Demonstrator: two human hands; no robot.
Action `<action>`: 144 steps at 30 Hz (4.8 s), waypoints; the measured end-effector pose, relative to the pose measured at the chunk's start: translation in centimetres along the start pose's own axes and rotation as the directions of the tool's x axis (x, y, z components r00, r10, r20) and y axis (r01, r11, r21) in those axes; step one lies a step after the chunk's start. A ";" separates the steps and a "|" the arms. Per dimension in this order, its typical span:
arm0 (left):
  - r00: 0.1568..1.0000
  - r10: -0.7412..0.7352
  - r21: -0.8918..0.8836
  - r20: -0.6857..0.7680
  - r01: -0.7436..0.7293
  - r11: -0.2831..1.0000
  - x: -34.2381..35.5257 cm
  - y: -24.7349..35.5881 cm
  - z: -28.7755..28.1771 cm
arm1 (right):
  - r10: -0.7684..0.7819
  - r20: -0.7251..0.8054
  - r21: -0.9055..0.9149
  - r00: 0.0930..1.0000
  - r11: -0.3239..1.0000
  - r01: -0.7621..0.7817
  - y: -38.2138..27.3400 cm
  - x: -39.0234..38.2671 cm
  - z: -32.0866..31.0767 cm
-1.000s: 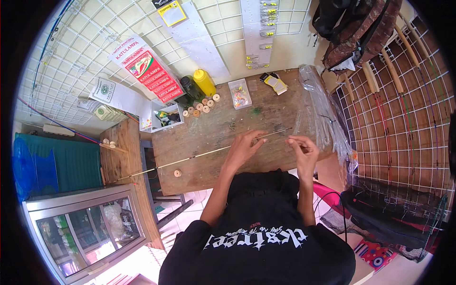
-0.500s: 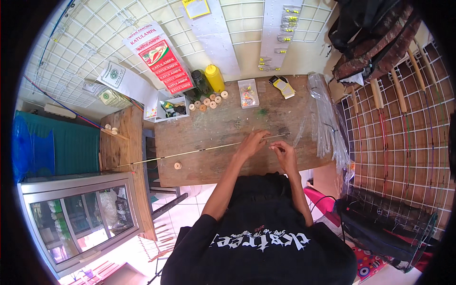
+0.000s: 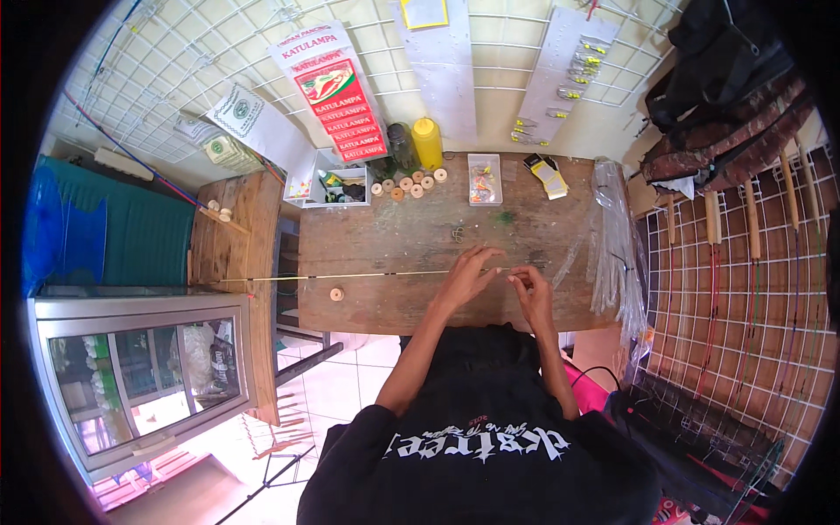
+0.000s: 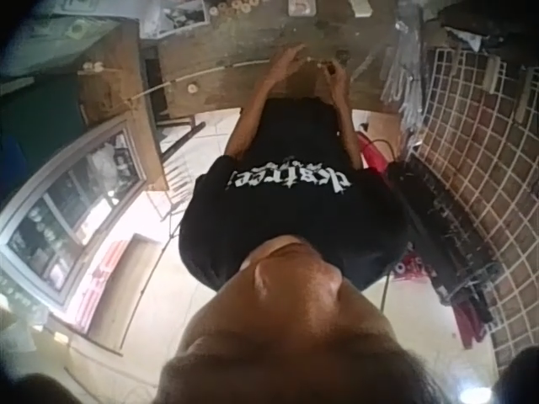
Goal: Repairing or assembling components on a fishing rod.
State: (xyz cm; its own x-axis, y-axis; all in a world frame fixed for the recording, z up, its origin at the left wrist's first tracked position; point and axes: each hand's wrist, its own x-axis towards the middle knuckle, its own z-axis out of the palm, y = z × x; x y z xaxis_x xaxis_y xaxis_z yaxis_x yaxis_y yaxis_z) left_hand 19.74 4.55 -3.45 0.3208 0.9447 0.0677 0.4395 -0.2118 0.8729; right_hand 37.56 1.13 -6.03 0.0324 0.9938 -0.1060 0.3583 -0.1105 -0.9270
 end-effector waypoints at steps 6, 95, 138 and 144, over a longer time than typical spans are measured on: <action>0.990 -0.099 -0.348 0.100 0.128 0.929 0.1 0.9 -1.1 | -0.112 0.011 0.027 0.994 0.993 0.111 -2.5 0.6 0.5; 0.583 -0.334 0.160 -0.741 0.637 0.754 -1.0 -23.9 -33.0 | -0.238 0.009 -0.384 0.971 0.896 0.223 -5.4 2.1 3.4; 0.902 -0.427 -0.936 0.056 0.196 0.292 -2.1 2.0 3.8 | -0.225 -0.036 0.044 0.974 0.973 0.226 -4.4 -0.5 -4.2; 0.921 -0.389 -0.966 0.010 0.109 0.233 -1.1 2.3 4.7 | -0.238 -0.017 0.069 0.971 0.969 0.238 -5.2 0.7 -5.3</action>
State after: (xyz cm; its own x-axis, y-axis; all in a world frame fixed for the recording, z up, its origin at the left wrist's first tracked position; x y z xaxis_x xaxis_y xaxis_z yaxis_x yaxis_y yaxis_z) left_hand 24.37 1.86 -3.75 0.1324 0.9503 -0.2819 -0.6735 0.2950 0.6778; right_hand 40.66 2.43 0.64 -0.0380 0.9916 0.1236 0.2904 0.1293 -0.9481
